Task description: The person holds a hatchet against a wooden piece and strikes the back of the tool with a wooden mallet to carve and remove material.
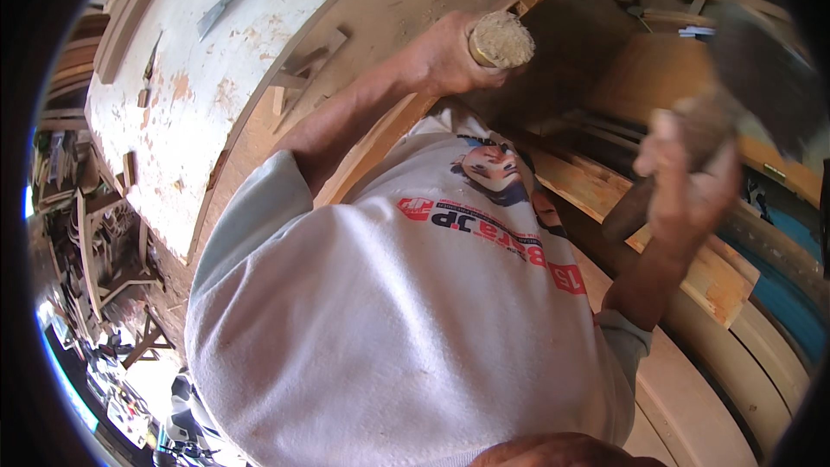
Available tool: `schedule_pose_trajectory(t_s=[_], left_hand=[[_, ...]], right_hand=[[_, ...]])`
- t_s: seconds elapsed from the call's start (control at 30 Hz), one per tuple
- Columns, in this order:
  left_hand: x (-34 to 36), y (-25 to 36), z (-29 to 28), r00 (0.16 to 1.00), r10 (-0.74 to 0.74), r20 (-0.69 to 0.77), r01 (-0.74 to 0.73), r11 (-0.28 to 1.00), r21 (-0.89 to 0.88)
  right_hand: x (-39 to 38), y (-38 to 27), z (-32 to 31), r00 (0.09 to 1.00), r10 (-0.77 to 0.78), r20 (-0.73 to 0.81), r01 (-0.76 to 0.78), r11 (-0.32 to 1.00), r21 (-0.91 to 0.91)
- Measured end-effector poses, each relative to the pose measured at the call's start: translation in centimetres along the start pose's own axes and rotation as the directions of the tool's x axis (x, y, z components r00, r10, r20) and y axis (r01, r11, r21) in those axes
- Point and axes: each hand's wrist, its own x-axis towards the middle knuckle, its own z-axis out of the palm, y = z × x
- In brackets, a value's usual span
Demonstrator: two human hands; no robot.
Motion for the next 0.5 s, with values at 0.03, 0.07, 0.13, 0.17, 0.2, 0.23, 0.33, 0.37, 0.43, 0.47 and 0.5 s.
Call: schedule_pose_trajectory(t_s=[0.03, 0.07, 0.13, 0.17, 0.2, 0.23, 0.33, 0.37, 0.43, 0.47, 0.5], left_hand=[[0.1, -0.1, 0.5, 1.0, 0.001, -0.012, -0.001, 1.0, 0.003], [0.0, -0.2, 0.9, 1.0, -0.003, -0.024, 0.002, 1.0, -0.003], [0.4, -0.2, 0.9, 1.0, -0.024, 0.013, 0.025, 0.998, -0.054], [0.4, -0.1, 1.2, 1.0, -0.028, -0.003, 0.028, 0.997, -0.071], [0.5, -0.1, 1.5, 0.999, -0.03, -0.017, 0.029, 0.996, -0.09], [0.3, -0.4, 1.8, 1.0, -0.006, -0.008, 0.006, 0.998, -0.056], [-0.2, -0.9, 1.5, 0.999, 0.044, -0.012, -0.043, 0.997, 0.063], [-0.4, -0.5, 1.6, 0.999, 0.036, -0.021, -0.034, 0.996, 0.078], [-0.6, -0.8, 1.7, 0.999, 0.01, -0.051, -0.009, 1.0, 0.027], [-0.3, -0.7, 1.8, 0.999, 0.014, -0.041, -0.012, 0.999, 0.04], [0.1, -0.3, 1.7, 0.999, 0.017, -0.032, -0.015, 0.998, 0.053]], right_hand=[[0.8, -0.8, -0.8, 0.97, -0.217, -0.107, 0.234, 0.953, 0.191], [1.7, -1.9, -2.4, 0.936, -0.22, -0.274, 0.279, 0.939, 0.201], [3.5, -0.4, -5.7, 0.911, -0.33, -0.247, 0.412, 0.749, 0.52], [3.6, 1.4, -4.8, 0.918, -0.301, -0.258, 0.397, 0.703, 0.591], [2.2, 2.6, -3.8, 0.943, -0.315, -0.107, 0.332, 0.87, 0.364], [1.0, 3.0, -1.9, 0.947, -0.319, 0.048, 0.314, 0.945, 0.093], [-0.2, 1.9, 2.9, 0.9, 0.087, 0.427, 0.146, 0.864, -0.483], [0.0, 1.6, 2.4, 0.915, 0.066, 0.398, 0.141, 0.871, -0.47], [-0.5, 0.5, 0.8, 0.933, 0.054, 0.356, 0.114, 0.893, -0.435], [-0.6, -0.8, 0.1, 0.977, 0.019, 0.213, 0.063, 0.927, -0.371], [-0.6, -1.7, -1.3, 0.994, -0.11, 0.026, 0.113, 0.954, -0.279]])
